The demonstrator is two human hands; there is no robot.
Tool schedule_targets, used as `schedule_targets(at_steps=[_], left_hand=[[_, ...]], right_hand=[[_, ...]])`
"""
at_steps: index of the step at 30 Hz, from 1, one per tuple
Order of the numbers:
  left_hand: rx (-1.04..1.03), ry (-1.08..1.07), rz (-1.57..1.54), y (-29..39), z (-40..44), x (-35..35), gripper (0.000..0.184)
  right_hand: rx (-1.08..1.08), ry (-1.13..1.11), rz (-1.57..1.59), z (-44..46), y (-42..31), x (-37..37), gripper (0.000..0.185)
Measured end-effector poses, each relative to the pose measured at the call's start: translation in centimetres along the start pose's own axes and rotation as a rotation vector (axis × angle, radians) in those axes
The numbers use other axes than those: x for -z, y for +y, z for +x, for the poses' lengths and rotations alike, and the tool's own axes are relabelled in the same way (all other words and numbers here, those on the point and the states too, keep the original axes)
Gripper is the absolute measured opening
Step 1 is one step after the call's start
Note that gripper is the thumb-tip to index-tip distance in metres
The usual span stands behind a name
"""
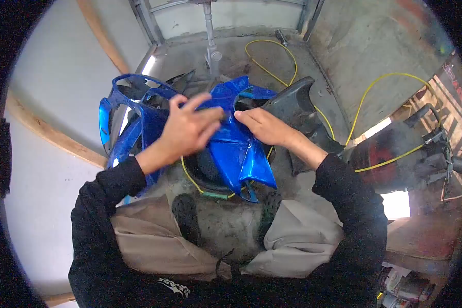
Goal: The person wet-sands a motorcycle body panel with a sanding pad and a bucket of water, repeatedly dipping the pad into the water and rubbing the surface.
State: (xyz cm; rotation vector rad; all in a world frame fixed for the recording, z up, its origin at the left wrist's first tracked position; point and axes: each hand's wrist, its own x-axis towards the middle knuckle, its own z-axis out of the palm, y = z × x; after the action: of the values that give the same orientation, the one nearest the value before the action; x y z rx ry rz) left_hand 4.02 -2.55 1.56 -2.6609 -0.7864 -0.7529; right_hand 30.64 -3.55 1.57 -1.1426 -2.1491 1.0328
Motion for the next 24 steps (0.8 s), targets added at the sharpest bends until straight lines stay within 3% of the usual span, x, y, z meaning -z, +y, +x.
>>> schedule_targets(at_steps=[2,5,7,10,13,15,18,19,21,24], left_hand=[[-0.008,0.006,0.037,-0.5,-0.5,-0.8,0.037],[-0.159,-0.034,-0.167,3.1,-2.3,-2.3,0.038],[-0.176,-0.002,-0.142,2.6,-1.9,-1.5,0.037],[0.02,0.043,0.065,-1.0,-0.6,-0.5,0.034],[-0.024,-0.014,0.007,1.5,-1.2,-1.0,0.034],[-0.196,-0.026,-0.109,3.4,-1.8,-1.4,0.035],[0.034,-0.019,-0.012,-0.3,-0.5,0.0,0.029],[0.036,0.052,0.053,-1.2,-0.3,-0.1,0.027],[-0.02,-0.053,0.041,0.9,-0.5,-0.1,0.029],[-0.207,0.001,-0.119,2.4,-1.5,-1.2,0.031]], right_hand=[[-0.068,-0.03,-0.021,0.2,-0.1,0.1,0.052],[0.146,0.131,-0.103,0.2,1.7,-1.0,0.053],[-0.028,0.028,-0.048,0.2,0.8,0.1,0.052],[-0.11,-0.002,-0.018,-0.1,0.9,-0.1,0.052],[-0.013,0.04,-0.038,0.1,0.5,-0.4,0.053],[0.001,0.029,-0.027,0.1,0.0,0.0,0.053],[-0.17,-0.063,0.009,0.1,-0.4,0.5,0.051],[-0.102,-0.046,-0.013,0.0,0.1,0.2,0.051],[0.045,-0.004,-0.066,0.6,1.3,-0.3,0.052],[0.172,0.096,-0.081,0.4,1.9,-0.7,0.052]])
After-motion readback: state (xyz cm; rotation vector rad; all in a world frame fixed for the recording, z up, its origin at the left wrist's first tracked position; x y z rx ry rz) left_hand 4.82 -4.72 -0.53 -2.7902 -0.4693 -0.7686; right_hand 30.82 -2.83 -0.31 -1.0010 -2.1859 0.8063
